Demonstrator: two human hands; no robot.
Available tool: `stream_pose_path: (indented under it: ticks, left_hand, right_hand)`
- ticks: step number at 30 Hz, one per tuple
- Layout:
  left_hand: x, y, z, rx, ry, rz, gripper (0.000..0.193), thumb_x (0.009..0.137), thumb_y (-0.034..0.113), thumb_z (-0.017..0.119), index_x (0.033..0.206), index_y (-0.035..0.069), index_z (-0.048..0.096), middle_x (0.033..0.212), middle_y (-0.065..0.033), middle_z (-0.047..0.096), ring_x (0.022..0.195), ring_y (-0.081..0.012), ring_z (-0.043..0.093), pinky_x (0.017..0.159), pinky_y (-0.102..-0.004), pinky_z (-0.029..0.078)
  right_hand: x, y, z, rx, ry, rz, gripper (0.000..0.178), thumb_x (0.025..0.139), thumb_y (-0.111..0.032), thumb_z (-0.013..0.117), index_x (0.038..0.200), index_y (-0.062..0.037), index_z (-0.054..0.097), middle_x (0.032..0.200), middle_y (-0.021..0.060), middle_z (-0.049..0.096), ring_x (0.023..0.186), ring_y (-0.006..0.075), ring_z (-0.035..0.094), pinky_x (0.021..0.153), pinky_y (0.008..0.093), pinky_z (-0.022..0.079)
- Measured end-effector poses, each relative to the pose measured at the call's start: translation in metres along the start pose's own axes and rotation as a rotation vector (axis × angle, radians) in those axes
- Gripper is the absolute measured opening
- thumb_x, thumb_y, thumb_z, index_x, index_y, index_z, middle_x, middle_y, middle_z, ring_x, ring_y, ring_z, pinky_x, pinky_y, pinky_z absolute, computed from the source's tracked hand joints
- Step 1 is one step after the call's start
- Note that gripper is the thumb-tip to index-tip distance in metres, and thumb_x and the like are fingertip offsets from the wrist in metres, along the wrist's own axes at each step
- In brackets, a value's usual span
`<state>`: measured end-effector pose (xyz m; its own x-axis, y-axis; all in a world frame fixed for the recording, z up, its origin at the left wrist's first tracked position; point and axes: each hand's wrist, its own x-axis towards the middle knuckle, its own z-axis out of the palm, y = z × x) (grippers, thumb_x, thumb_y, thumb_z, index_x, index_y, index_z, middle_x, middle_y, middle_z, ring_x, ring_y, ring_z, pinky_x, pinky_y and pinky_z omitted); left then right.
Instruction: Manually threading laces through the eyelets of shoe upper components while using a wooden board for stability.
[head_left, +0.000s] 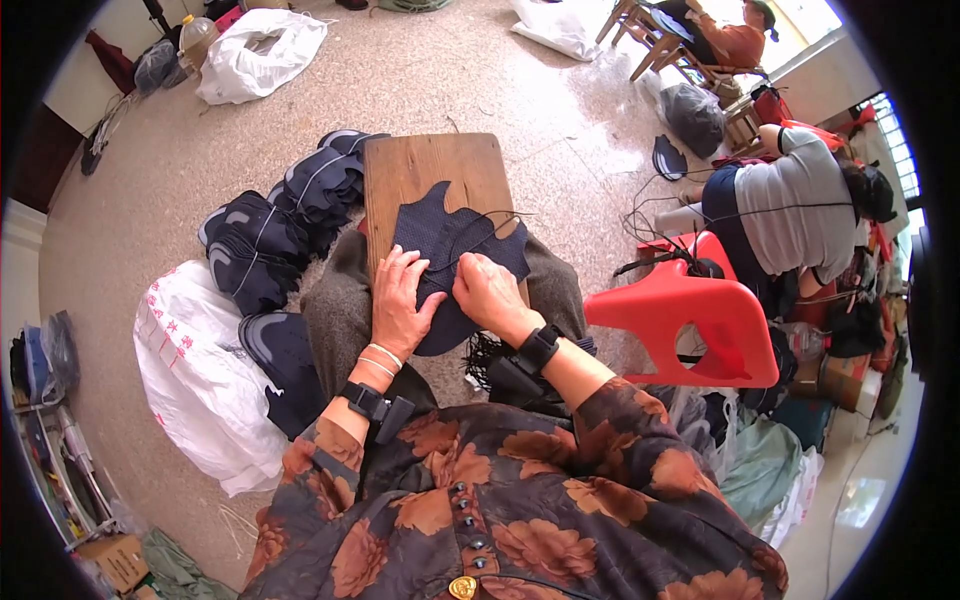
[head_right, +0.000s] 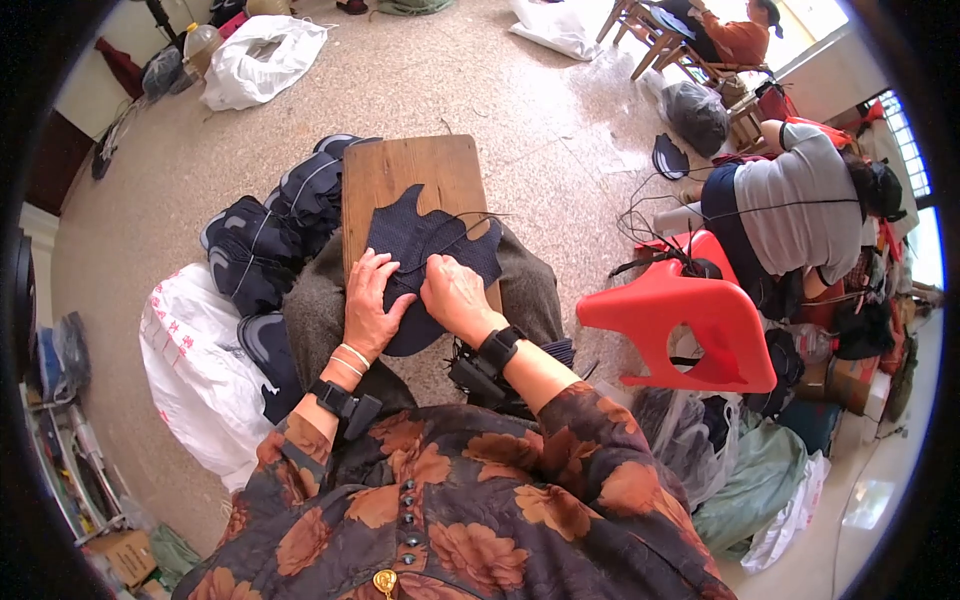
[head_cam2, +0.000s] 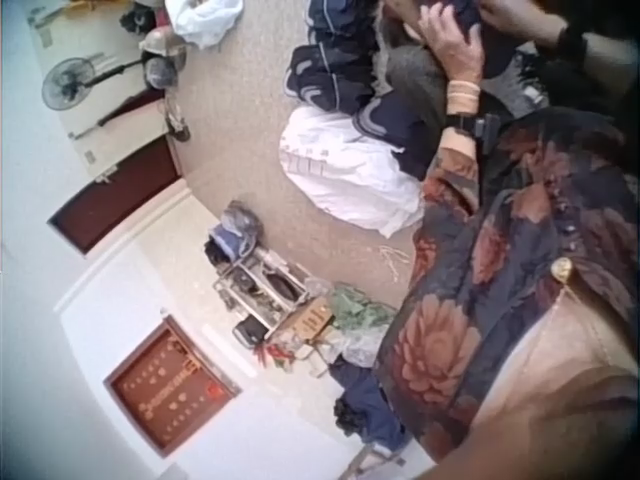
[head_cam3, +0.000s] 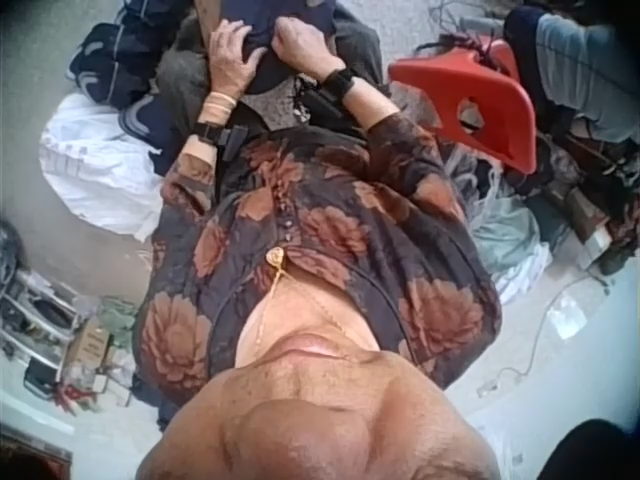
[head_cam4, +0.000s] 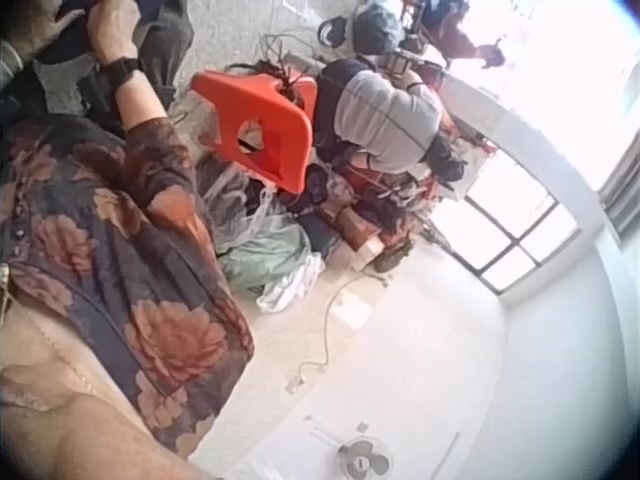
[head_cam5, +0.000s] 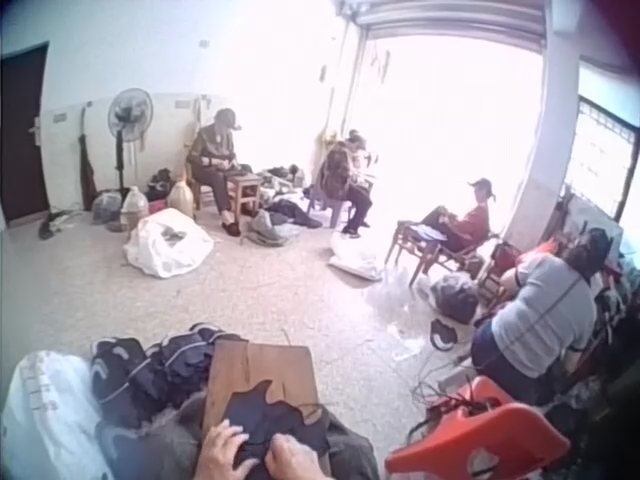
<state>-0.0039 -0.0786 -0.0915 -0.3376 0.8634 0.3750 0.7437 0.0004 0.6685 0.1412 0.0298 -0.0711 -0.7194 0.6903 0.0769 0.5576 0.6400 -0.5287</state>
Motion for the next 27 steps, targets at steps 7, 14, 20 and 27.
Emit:
stream_pose_path:
  ticks: [7, 14, 20, 27]
  left_hand:
    - [0.0, 0.001, -0.001, 0.093, -0.031, 0.046, 0.052, 0.078, 0.018, 0.082, 0.123, 0.003, 0.06, 0.134, -0.014, 0.055, 0.137, -0.0378, 0.043, 0.118, -0.0481, 0.032]
    - [0.0, 0.001, -0.001, 0.084, -0.054, 0.025, 0.052, 0.079, 0.021, 0.08, 0.123, 0.003, 0.06, 0.134, -0.0139, 0.053, 0.138, -0.0375, 0.042, 0.118, -0.0496, 0.029]
    - [0.026, 0.01, -0.002, 0.196, -0.024, 0.1, 0.031, 0.078, 0.021, 0.079, 0.103, 0.007, 0.068, 0.11, -0.0076, 0.062, 0.114, -0.0293, 0.055, 0.098, -0.0429, 0.04]
    - [0.049, 0.018, 0.016, 0.2, -0.175, -0.131, 0.029, 0.072, 0.028, 0.084, 0.089, 0.014, 0.067, 0.099, -0.0052, 0.058, 0.104, -0.0271, 0.053, 0.092, -0.0427, 0.037]
  right_hand:
    - [0.007, 0.006, 0.011, 0.014, 0.249, 0.125, 0.011, 0.092, -0.01, 0.058, 0.095, -0.0007, 0.052, 0.092, 0.0225, 0.062, 0.082, 0.044, 0.067, 0.071, 0.0508, 0.056]
    - [0.0, 0.001, -0.001, 0.108, 0.164, 0.119, 0.009, 0.092, -0.011, 0.06, 0.094, -0.0023, 0.057, 0.09, 0.02, 0.063, 0.083, 0.0439, 0.065, 0.072, 0.0498, 0.054]
    - [0.002, 0.017, -0.003, 0.399, 0.18, 0.214, 0.016, 0.095, -0.012, 0.056, 0.093, -0.0016, 0.068, 0.082, 0.0178, 0.067, 0.074, 0.0369, 0.067, 0.068, 0.0456, 0.055]
    - [0.005, 0.007, -0.019, 0.894, -0.125, 0.564, 0.025, 0.098, -0.006, 0.045, 0.11, 0.0018, 0.066, 0.076, 0.0019, 0.061, 0.055, 0.0084, 0.057, 0.046, 0.0245, 0.05]
